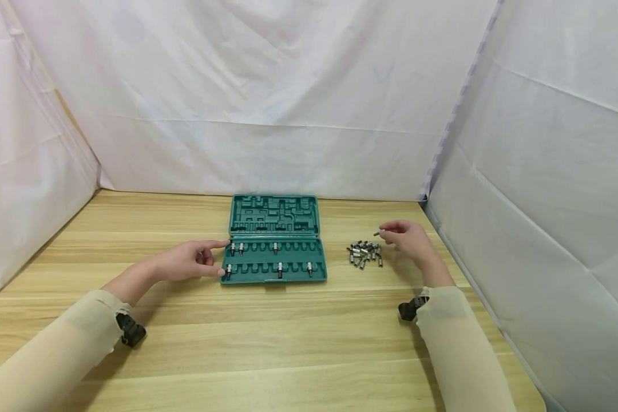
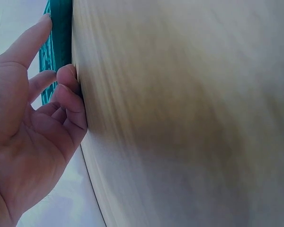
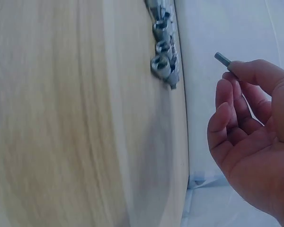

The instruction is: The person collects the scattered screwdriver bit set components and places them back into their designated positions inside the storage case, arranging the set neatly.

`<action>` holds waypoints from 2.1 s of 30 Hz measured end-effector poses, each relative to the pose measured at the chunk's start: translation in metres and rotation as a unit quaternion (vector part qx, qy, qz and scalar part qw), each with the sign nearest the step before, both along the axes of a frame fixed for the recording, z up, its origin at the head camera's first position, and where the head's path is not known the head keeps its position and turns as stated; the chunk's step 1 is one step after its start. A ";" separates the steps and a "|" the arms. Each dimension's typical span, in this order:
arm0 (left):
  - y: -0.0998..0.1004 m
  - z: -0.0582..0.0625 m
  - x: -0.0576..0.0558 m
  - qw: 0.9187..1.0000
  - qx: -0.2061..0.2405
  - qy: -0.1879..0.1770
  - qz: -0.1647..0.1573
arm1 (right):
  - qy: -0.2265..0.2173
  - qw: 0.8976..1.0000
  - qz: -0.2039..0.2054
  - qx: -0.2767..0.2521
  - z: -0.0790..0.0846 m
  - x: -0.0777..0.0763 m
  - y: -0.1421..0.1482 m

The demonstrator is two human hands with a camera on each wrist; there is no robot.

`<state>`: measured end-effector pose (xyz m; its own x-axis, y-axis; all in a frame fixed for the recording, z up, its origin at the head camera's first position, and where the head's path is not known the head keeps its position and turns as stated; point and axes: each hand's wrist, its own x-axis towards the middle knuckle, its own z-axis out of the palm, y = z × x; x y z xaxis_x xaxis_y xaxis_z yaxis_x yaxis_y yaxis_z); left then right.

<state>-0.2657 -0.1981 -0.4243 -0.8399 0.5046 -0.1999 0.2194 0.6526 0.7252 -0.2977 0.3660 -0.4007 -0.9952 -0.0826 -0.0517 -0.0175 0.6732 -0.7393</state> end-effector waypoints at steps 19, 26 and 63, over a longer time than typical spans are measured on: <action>-0.001 -0.001 0.001 1.000 0.003 0.005 -0.004 | 0.012 0.994 0.027 -0.106 0.018 -0.001 -0.059; -0.001 -0.002 0.001 1.000 0.010 0.007 -0.008 | 0.018 0.990 0.047 -0.131 0.019 -0.001 -0.075; 0.000 0.000 0.001 1.000 -0.008 0.015 -0.006 | 0.000 0.985 0.101 -0.139 0.005 -0.004 -0.160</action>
<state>-0.2645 -0.1981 -0.4242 -0.8399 0.5113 -0.1824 0.2489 0.6613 0.7076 -0.3019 0.2056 -0.3961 -0.9573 -0.2891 0.0016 -0.1305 0.4271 -0.8948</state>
